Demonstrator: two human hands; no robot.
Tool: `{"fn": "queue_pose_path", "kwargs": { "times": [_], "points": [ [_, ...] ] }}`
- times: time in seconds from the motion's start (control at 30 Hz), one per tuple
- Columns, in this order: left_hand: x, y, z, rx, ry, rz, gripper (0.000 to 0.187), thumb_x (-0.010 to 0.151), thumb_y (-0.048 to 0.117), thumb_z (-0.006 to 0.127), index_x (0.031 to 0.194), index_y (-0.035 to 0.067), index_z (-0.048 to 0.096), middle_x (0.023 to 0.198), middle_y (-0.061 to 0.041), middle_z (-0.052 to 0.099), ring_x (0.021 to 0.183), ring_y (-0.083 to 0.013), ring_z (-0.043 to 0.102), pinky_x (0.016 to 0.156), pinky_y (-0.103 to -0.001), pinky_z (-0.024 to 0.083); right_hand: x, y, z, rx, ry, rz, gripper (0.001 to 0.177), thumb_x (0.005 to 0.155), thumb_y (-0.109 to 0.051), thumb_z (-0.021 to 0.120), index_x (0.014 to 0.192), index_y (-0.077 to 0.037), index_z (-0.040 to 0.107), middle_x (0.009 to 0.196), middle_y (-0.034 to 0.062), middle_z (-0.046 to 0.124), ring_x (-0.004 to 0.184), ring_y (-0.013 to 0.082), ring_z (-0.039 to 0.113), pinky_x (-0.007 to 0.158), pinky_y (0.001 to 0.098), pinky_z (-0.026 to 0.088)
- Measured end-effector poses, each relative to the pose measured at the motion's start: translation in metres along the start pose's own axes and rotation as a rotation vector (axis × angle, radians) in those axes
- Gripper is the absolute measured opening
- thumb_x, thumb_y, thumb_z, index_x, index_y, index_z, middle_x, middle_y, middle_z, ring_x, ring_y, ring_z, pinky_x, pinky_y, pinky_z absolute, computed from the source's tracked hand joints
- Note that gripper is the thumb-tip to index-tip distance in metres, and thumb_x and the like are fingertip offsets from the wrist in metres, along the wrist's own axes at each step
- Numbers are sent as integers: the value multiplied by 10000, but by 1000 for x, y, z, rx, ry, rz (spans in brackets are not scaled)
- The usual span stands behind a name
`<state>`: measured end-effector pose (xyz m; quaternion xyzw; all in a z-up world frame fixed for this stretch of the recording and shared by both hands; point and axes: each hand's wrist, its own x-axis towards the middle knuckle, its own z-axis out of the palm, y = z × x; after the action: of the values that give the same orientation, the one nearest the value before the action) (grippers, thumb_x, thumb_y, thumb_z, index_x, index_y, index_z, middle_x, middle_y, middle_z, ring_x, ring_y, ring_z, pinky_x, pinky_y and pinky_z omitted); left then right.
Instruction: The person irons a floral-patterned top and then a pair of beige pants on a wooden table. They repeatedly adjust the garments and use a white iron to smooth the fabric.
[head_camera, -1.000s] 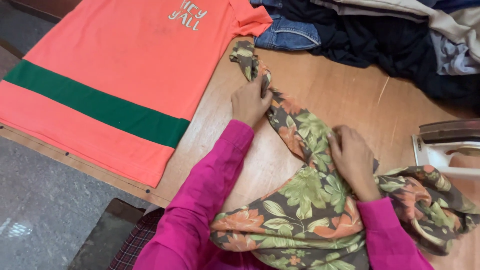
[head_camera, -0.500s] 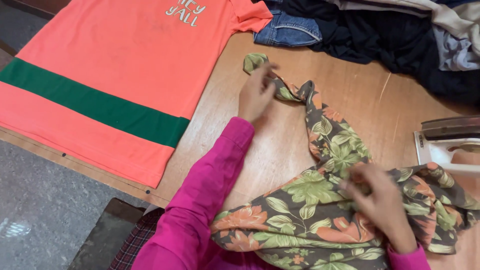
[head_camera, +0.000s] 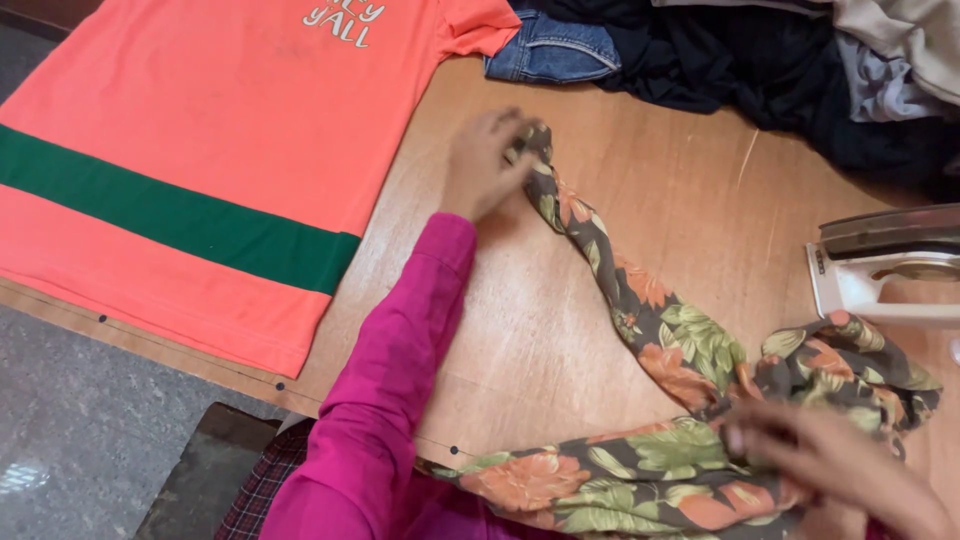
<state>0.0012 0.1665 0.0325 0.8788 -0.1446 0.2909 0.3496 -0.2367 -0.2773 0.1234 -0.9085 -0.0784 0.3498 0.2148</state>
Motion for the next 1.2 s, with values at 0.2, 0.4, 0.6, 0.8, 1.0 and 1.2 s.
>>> {"fn": "queue_pose_path", "kwargs": {
  "times": [0.2, 0.4, 0.6, 0.8, 1.0, 1.2],
  "points": [
    [3, -18, 4, -7, -39, -198, 581, 947, 386, 671, 1484, 188, 574, 1041, -79, 744, 957, -269, 700, 848, -425, 548, 89, -91, -25, 87, 569, -150, 410, 979, -412, 602, 1116, -48, 731, 867, 111, 779, 754, 200, 726, 700, 340, 537],
    [15, -21, 9, 152, -211, -250, 307, 836, 362, 725, 1106, 231, 795, 854, -47, 758, 811, -278, 725, 711, -435, 548, 116, -130, -7, -74, 614, -105, 456, 787, -368, 816, 1088, -42, 708, 829, 135, 755, 757, 243, 726, 684, 370, 553],
    [38, -59, 21, -1038, -32, -322, 290, 959, 68, 627, 1248, 50, 605, 791, -78, 717, 737, -356, 727, 704, -406, 501, 108, -108, -14, 69, 425, -9, 279, 812, -256, 839, 999, -67, 753, 739, 109, 739, 667, 203, 683, 631, 347, 541],
    [31, -77, -2, -57, 338, 43, 489, 815, 3, 671, 1263, 127, 522, 1193, -100, 669, 1105, -366, 664, 889, -437, 534, 107, -106, -7, 193, 806, -230, 221, 862, -178, 765, 985, -7, 699, 842, 80, 736, 775, 137, 717, 669, 296, 564],
    [22, -60, -50, 100, 208, -366, 396, 878, 43, 561, 1191, 252, 684, 1197, -49, 703, 1070, -265, 697, 852, -416, 554, 118, -110, 3, 132, 750, -220, 301, 880, -201, 751, 1122, -23, 723, 911, 130, 768, 783, 175, 744, 704, 316, 565],
    [23, -19, -24, 79, -11, -276, 493, 828, 486, 739, 1206, 176, 679, 1039, -90, 709, 960, -274, 691, 776, -432, 546, 134, -85, 14, 326, 706, -210, 240, 953, -205, 707, 1096, -13, 723, 879, 96, 731, 757, 144, 664, 690, 289, 504]
  ]
}}
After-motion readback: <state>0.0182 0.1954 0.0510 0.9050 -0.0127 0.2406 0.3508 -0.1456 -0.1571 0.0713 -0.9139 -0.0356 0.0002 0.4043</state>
